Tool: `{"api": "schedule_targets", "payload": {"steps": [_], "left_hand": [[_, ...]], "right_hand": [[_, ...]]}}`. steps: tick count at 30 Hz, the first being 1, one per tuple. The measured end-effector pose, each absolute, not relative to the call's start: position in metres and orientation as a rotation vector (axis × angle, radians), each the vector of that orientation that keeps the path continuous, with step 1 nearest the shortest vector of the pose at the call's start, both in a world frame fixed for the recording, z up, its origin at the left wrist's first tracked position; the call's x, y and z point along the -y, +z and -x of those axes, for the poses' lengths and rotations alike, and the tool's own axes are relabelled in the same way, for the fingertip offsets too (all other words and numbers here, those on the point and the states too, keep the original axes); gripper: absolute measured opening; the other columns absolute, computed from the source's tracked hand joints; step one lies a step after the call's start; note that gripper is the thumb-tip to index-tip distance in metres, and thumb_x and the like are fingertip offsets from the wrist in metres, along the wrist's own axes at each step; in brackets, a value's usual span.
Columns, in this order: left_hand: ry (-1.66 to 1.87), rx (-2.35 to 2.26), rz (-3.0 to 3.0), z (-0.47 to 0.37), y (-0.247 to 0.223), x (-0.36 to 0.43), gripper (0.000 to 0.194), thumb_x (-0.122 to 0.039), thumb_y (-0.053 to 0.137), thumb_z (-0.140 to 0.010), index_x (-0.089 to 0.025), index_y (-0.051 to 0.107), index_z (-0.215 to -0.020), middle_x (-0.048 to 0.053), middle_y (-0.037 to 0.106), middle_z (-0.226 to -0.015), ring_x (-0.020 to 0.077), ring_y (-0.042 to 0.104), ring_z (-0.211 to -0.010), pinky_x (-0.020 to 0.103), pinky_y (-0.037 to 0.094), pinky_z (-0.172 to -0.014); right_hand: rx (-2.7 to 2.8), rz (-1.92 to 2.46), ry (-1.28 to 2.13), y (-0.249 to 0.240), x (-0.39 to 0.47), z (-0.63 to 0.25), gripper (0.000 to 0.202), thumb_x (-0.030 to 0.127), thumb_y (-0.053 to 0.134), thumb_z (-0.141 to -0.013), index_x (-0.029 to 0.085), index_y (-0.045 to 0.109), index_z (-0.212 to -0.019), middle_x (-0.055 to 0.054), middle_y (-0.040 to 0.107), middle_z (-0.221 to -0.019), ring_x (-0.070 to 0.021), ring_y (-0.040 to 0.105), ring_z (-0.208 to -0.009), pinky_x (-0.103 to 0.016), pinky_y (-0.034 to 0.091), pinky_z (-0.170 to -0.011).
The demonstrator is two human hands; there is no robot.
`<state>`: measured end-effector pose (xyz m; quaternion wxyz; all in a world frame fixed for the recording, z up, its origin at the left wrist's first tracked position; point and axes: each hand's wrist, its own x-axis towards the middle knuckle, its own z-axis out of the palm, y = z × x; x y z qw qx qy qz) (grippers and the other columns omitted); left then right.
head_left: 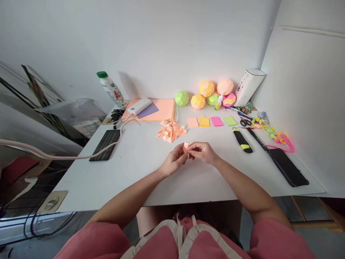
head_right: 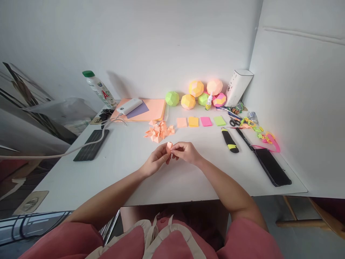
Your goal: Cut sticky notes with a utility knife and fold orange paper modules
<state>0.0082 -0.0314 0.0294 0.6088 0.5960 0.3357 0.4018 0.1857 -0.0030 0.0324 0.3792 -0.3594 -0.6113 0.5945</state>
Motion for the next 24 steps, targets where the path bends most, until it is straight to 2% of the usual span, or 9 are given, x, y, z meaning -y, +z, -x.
{"api": "schedule_targets", "payload": {"steps": [7, 10, 15, 20, 24], "left_hand": [[0.995, -0.798, -1.349, -0.007, 0.025, 0.031, 0.036, -0.033, 0.051, -0.087, -0.018, 0.048, -0.119, 0.002, 0.056, -0.079, 0.0105, 0.048, -0.064, 0.027, 0.042, -0.060], [1.001, -0.840, -1.331, -0.006, 0.027, 0.031, 0.036, -0.032, 0.052, -0.085, -0.017, 0.049, -0.118, 0.001, 0.056, -0.078, 0.0096, 0.048, -0.061, 0.027, 0.043, -0.059], [1.018, -0.875, -1.338, -0.005, 0.026, 0.031, 0.037, -0.030, 0.052, -0.085, -0.018, 0.048, -0.119, 0.000, 0.056, -0.077, 0.0084, 0.047, -0.059, 0.027, 0.043, -0.060], [1.026, -0.898, -1.453, -0.006, 0.021, 0.032, 0.042, -0.028, 0.049, -0.086, -0.019, 0.041, -0.126, -0.001, 0.054, -0.077, 0.0095, 0.050, -0.063, 0.027, 0.044, -0.061], [1.020, -0.919, -1.668, -0.006, 0.016, 0.032, 0.044, -0.025, 0.049, -0.086, -0.020, 0.039, -0.129, -0.003, 0.052, -0.073, 0.0098, 0.051, -0.064, 0.027, 0.043, -0.064]], "right_hand": [[1.545, 0.887, 1.523, 0.034, 0.003, -0.186, 0.017, 0.030, 0.065, -0.077, 0.014, 0.066, -0.084, -0.001, 0.064, -0.066, -0.0130, 0.063, -0.060, -0.028, 0.052, -0.054], [1.518, 0.853, 1.528, 0.032, 0.002, -0.185, 0.014, 0.027, 0.063, -0.077, 0.016, 0.060, -0.085, 0.000, 0.064, -0.071, -0.0125, 0.063, -0.059, -0.027, 0.052, -0.052], [1.491, 0.866, 1.591, 0.030, 0.001, -0.185, 0.022, 0.026, 0.063, -0.076, 0.019, 0.050, -0.092, 0.001, 0.060, -0.078, -0.0139, 0.064, -0.065, -0.026, 0.051, -0.050], [1.660, 1.012, 1.633, 0.030, 0.004, -0.184, 0.016, 0.028, 0.062, -0.077, 0.016, 0.055, -0.084, -0.002, 0.062, -0.076, -0.0136, 0.061, -0.069, -0.025, 0.050, -0.054], [1.675, 1.046, 1.600, 0.029, 0.006, -0.183, 0.010, 0.022, 0.061, -0.073, 0.016, 0.054, -0.077, 0.000, 0.062, -0.071, -0.0119, 0.060, -0.064, -0.026, 0.050, -0.058]]}}
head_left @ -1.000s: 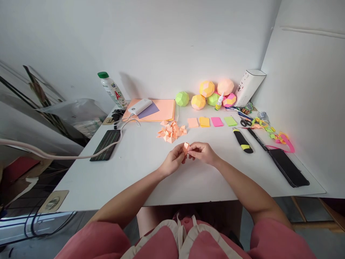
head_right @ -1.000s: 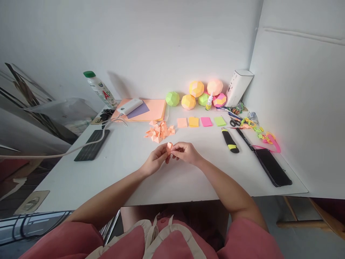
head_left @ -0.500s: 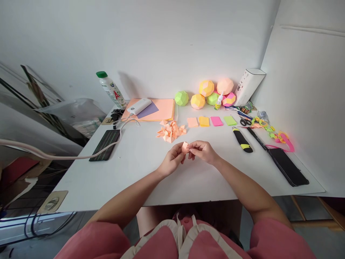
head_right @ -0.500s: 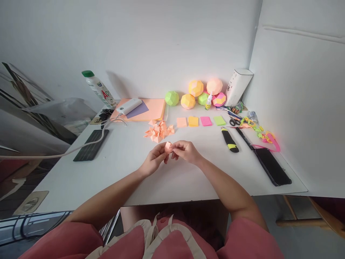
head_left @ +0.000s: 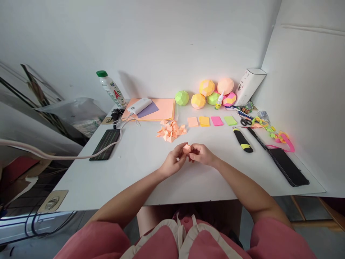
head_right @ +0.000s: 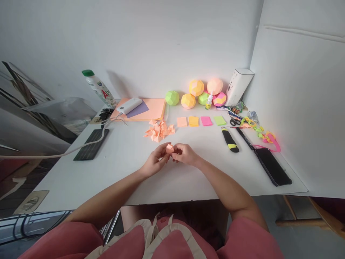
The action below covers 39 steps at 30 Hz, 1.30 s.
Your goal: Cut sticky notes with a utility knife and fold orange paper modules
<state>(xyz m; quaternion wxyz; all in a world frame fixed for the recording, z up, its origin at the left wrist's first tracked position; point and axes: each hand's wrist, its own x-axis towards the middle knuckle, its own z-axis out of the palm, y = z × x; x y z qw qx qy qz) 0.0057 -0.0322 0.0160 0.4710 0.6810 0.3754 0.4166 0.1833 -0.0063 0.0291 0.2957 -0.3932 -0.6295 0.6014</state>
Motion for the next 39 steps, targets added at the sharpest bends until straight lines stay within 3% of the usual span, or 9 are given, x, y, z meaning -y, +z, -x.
{"api": "schedule_targets", "payload": {"steps": [14, 20, 24, 31, 39], "left_hand": [[1.005, -0.945, -1.378, -0.005, 0.029, 0.036, 0.045, -0.028, 0.058, -0.078, -0.019, 0.049, -0.121, -0.006, 0.043, -0.062, 0.0083, 0.043, -0.055, 0.025, 0.039, -0.056], [1.004, -0.922, -1.346, -0.006, 0.027, 0.033, 0.044, -0.029, 0.056, -0.080, -0.019, 0.046, -0.122, -0.004, 0.052, -0.070, 0.0077, 0.045, -0.056, 0.024, 0.040, -0.055], [0.968, -0.877, -1.423, -0.008, 0.025, 0.034, 0.045, -0.029, 0.055, -0.081, -0.019, 0.044, -0.123, -0.001, 0.055, -0.075, 0.0095, 0.051, -0.062, 0.025, 0.041, -0.059], [0.921, -0.873, -1.520, -0.008, 0.020, 0.035, 0.041, -0.026, 0.052, -0.082, -0.021, 0.045, -0.122, -0.001, 0.057, -0.075, 0.0093, 0.049, -0.063, 0.025, 0.042, -0.061], [0.963, -0.847, -1.387, -0.006, 0.024, 0.034, 0.048, -0.019, 0.050, -0.075, -0.018, 0.046, -0.123, -0.005, 0.045, -0.066, 0.0101, 0.048, -0.060, 0.029, 0.043, -0.064]], "right_hand": [[1.726, 1.175, 1.323, 0.038, -0.001, -0.194, 0.004, 0.015, 0.056, -0.066, 0.017, 0.053, -0.064, 0.003, 0.055, -0.055, -0.0112, 0.056, -0.052, -0.023, 0.045, -0.048], [1.713, 1.016, 1.544, 0.038, 0.003, -0.190, 0.011, 0.025, 0.060, -0.072, 0.017, 0.053, -0.078, 0.001, 0.059, -0.065, -0.0128, 0.059, -0.061, -0.025, 0.048, -0.051], [1.725, 1.048, 1.596, 0.030, 0.009, -0.184, 0.019, 0.030, 0.063, -0.072, 0.018, 0.050, -0.073, 0.000, 0.060, -0.065, -0.0128, 0.060, -0.061, -0.026, 0.049, -0.054], [1.843, 1.135, 1.434, 0.029, 0.008, -0.185, 0.003, 0.017, 0.056, -0.069, 0.017, 0.054, -0.067, 0.002, 0.057, -0.059, -0.0118, 0.058, -0.057, -0.022, 0.043, -0.050], [1.779, 1.129, 1.444, 0.028, 0.006, -0.186, 0.004, 0.017, 0.054, -0.068, 0.017, 0.056, -0.072, 0.000, 0.060, -0.065, -0.0125, 0.059, -0.058, -0.025, 0.046, -0.054]]}}
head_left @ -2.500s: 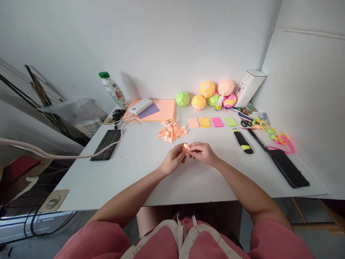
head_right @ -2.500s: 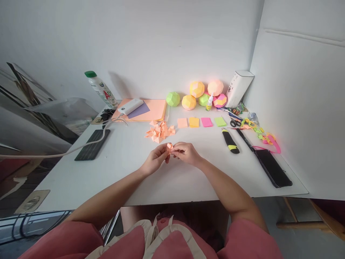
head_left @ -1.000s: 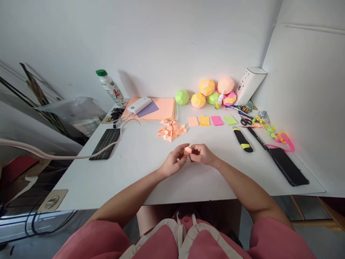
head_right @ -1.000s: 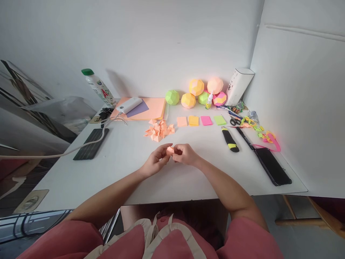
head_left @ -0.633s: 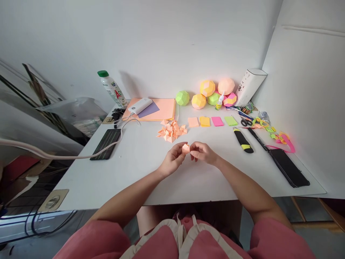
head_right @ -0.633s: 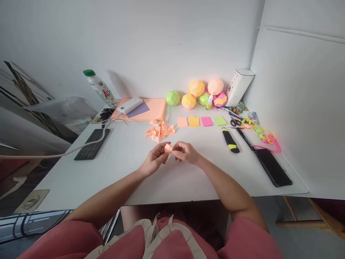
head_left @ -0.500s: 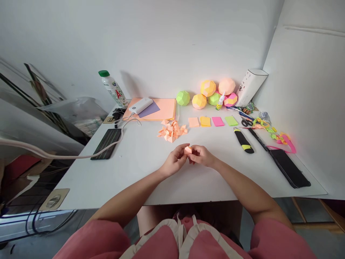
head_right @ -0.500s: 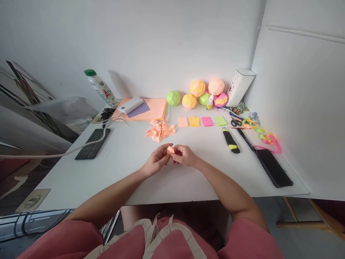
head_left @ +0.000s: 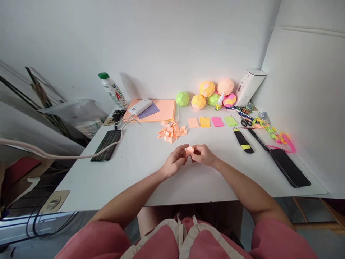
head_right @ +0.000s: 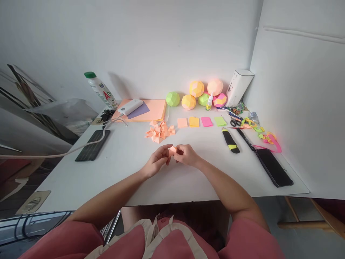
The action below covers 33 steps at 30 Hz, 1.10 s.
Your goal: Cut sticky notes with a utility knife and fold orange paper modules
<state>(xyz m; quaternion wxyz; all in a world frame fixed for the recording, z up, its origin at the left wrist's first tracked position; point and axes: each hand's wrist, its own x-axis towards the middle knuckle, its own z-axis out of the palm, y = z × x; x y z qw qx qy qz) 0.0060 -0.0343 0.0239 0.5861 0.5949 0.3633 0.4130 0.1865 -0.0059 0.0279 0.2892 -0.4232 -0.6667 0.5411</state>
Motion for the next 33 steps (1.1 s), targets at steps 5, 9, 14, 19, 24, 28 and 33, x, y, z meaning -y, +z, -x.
{"api": "schedule_targets", "payload": {"steps": [5, 9, 14, 19, 24, 28, 33], "left_hand": [[0.944, -0.906, -1.376, -0.008, 0.022, 0.034, 0.046, -0.029, 0.055, -0.080, -0.017, 0.044, -0.123, -0.004, 0.049, -0.069, 0.0106, 0.050, -0.062, 0.029, 0.043, -0.063], [1.025, -0.997, -1.410, -0.008, 0.020, 0.033, 0.042, -0.028, 0.057, -0.078, -0.017, 0.050, -0.118, -0.007, 0.040, -0.060, 0.0087, 0.044, -0.056, 0.025, 0.039, -0.058], [1.023, -1.040, -1.384, -0.003, 0.025, 0.033, 0.042, -0.024, 0.054, -0.076, -0.018, 0.051, -0.117, -0.007, 0.036, -0.060, 0.0085, 0.039, -0.055, 0.024, 0.036, -0.055], [0.997, -0.993, -1.420, -0.003, 0.024, 0.033, 0.044, -0.021, 0.054, -0.076, -0.019, 0.048, -0.120, -0.007, 0.035, -0.063, 0.0089, 0.040, -0.058, 0.025, 0.040, -0.059], [1.030, -0.997, -1.333, -0.007, 0.025, 0.031, 0.041, -0.034, 0.057, -0.081, -0.019, 0.047, -0.118, -0.003, 0.048, -0.073, 0.0103, 0.049, -0.064, 0.027, 0.044, -0.062], [0.920, -1.042, -1.289, -0.008, 0.027, 0.029, 0.032, -0.048, 0.055, -0.081, -0.016, 0.053, -0.080, -0.001, 0.054, -0.067, 0.0106, 0.050, -0.060, 0.028, 0.044, -0.060], [1.019, -1.069, -1.226, -0.008, 0.025, 0.027, 0.034, -0.050, 0.058, -0.078, -0.017, 0.052, -0.074, -0.002, 0.055, -0.065, 0.0099, 0.050, -0.059, 0.026, 0.044, -0.060]], "right_hand": [[1.792, 1.091, 1.469, 0.026, 0.006, -0.186, 0.005, 0.016, 0.053, -0.070, 0.017, 0.056, -0.074, 0.000, 0.062, -0.067, -0.0120, 0.058, -0.059, -0.025, 0.047, -0.056], [1.879, 1.173, 1.328, 0.024, 0.004, -0.186, 0.004, 0.014, 0.052, -0.067, 0.018, 0.054, -0.067, 0.003, 0.056, -0.059, -0.0110, 0.053, -0.055, -0.023, 0.042, -0.050], [1.720, 1.108, 1.425, 0.029, 0.001, -0.188, 0.005, 0.022, 0.050, -0.077, 0.019, 0.053, -0.080, 0.002, 0.058, -0.066, -0.0120, 0.057, -0.058, -0.023, 0.044, -0.050], [1.638, 0.883, 1.550, 0.034, 0.005, -0.185, 0.019, 0.035, 0.056, -0.083, 0.019, 0.052, -0.093, 0.001, 0.061, -0.072, -0.0124, 0.062, -0.060, -0.027, 0.050, -0.056], [1.609, 0.866, 1.444, 0.034, 0.008, -0.183, 0.022, 0.037, 0.060, -0.082, 0.020, 0.045, -0.082, 0.000, 0.066, -0.071, -0.0130, 0.063, -0.059, -0.028, 0.051, -0.056], [1.596, 0.878, 1.395, 0.034, 0.009, -0.182, 0.025, 0.037, 0.059, -0.082, 0.022, 0.039, -0.083, 0.004, 0.063, -0.064, -0.0137, 0.063, -0.058, -0.028, 0.050, -0.055], [1.696, 0.885, 1.351, 0.031, 0.011, -0.182, 0.018, 0.031, 0.058, -0.082, 0.021, 0.043, -0.081, 0.000, 0.064, -0.073, -0.0141, 0.064, -0.066, -0.029, 0.053, -0.058]]}}
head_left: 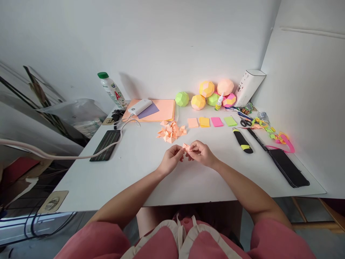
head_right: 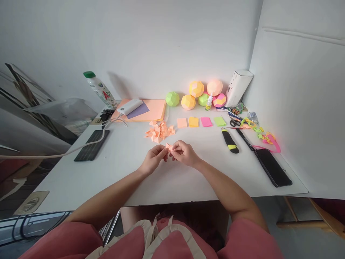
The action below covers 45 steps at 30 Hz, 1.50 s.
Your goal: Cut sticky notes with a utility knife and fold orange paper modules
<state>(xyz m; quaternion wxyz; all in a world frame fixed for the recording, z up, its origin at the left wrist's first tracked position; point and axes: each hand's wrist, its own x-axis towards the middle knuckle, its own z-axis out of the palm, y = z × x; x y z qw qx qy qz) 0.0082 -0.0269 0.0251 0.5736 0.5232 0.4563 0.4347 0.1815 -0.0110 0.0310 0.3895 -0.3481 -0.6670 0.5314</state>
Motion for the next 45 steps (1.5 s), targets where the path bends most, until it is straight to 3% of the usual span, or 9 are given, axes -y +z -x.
{"api": "schedule_targets", "payload": {"steps": [3, 11, 21, 25, 30, 35, 39, 45], "left_hand": [[1.047, -1.068, -1.191, -0.008, 0.026, 0.026, 0.033, -0.049, 0.058, -0.079, -0.017, 0.053, -0.076, -0.002, 0.053, -0.062, 0.0111, 0.053, -0.061, 0.026, 0.044, -0.060], [1.039, -1.075, -1.215, -0.008, 0.028, 0.026, 0.035, -0.050, 0.057, -0.079, -0.016, 0.055, -0.073, -0.001, 0.053, -0.061, 0.0115, 0.052, -0.060, 0.027, 0.044, -0.060], [0.973, -1.127, -1.303, -0.007, 0.030, 0.028, 0.038, -0.054, 0.054, -0.080, -0.017, 0.055, -0.073, -0.002, 0.054, -0.058, 0.0096, 0.050, -0.051, 0.025, 0.042, -0.054], [0.932, -1.093, -1.305, -0.008, 0.030, 0.029, 0.038, -0.054, 0.055, -0.079, -0.017, 0.055, -0.075, -0.002, 0.053, -0.060, 0.0085, 0.049, -0.051, 0.024, 0.042, -0.053], [0.931, -1.041, -1.331, -0.009, 0.032, 0.030, 0.032, -0.049, 0.055, -0.080, -0.017, 0.057, -0.081, -0.002, 0.053, -0.061, 0.0083, 0.047, -0.051, 0.024, 0.041, -0.054], [0.949, -1.081, -1.284, -0.008, 0.036, 0.029, 0.029, -0.045, 0.057, -0.078, -0.017, 0.055, -0.072, -0.002, 0.053, -0.058, 0.0093, 0.047, -0.051, 0.026, 0.043, -0.057], [0.938, -1.069, -1.262, -0.008, 0.035, 0.028, 0.032, -0.046, 0.058, -0.078, -0.017, 0.053, -0.065, -0.002, 0.052, -0.056, 0.0090, 0.047, -0.050, 0.026, 0.042, -0.056], [0.955, -1.021, -1.230, -0.008, 0.026, 0.025, 0.031, -0.046, 0.056, -0.080, -0.016, 0.058, -0.072, 0.001, 0.057, -0.068, 0.0095, 0.051, -0.053, 0.028, 0.043, -0.059]], "right_hand": [[1.774, 0.839, 1.315, 0.029, 0.012, -0.181, 0.013, 0.026, 0.058, -0.081, 0.021, 0.046, -0.082, -0.001, 0.064, -0.076, -0.0149, 0.065, -0.072, -0.030, 0.054, -0.062], [2.019, 0.817, 1.201, 0.025, 0.011, -0.184, 0.012, 0.016, 0.052, -0.081, 0.021, 0.048, -0.090, -0.001, 0.068, -0.080, -0.0111, 0.063, -0.063, -0.029, 0.052, -0.064], [2.052, 0.771, 0.963, 0.022, 0.004, -0.185, 0.003, 0.022, 0.059, -0.081, 0.020, 0.060, -0.084, -0.002, 0.064, -0.082, -0.0114, 0.061, -0.067, -0.025, 0.051, -0.062], [2.027, 0.712, 0.820, 0.021, 0.001, -0.184, 0.011, 0.028, 0.060, -0.082, 0.019, 0.064, -0.076, -0.002, 0.059, -0.074, -0.0110, 0.057, -0.062, -0.026, 0.050, -0.059], [1.962, 0.785, 0.914, 0.024, 0.002, -0.184, 0.019, 0.035, 0.057, -0.084, 0.021, 0.067, -0.079, -0.004, 0.059, -0.078, -0.0125, 0.059, -0.063, -0.028, 0.053, -0.059], [1.842, 0.820, 1.026, 0.027, 0.005, -0.183, 0.021, 0.040, 0.059, -0.082, 0.021, 0.068, -0.082, -0.006, 0.060, -0.086, -0.0138, 0.062, -0.066, -0.030, 0.055, -0.056], [1.763, 0.826, 1.071, 0.025, 0.006, -0.182, 0.020, 0.039, 0.062, -0.080, 0.020, 0.068, -0.080, -0.005, 0.060, -0.087, -0.0122, 0.062, -0.061, -0.029, 0.055, -0.054], [1.749, 0.835, 1.055, 0.024, 0.007, -0.181, 0.017, 0.035, 0.061, -0.081, 0.019, 0.067, -0.076, -0.004, 0.060, -0.080, -0.0125, 0.060, -0.061, -0.029, 0.054, -0.053]]}}
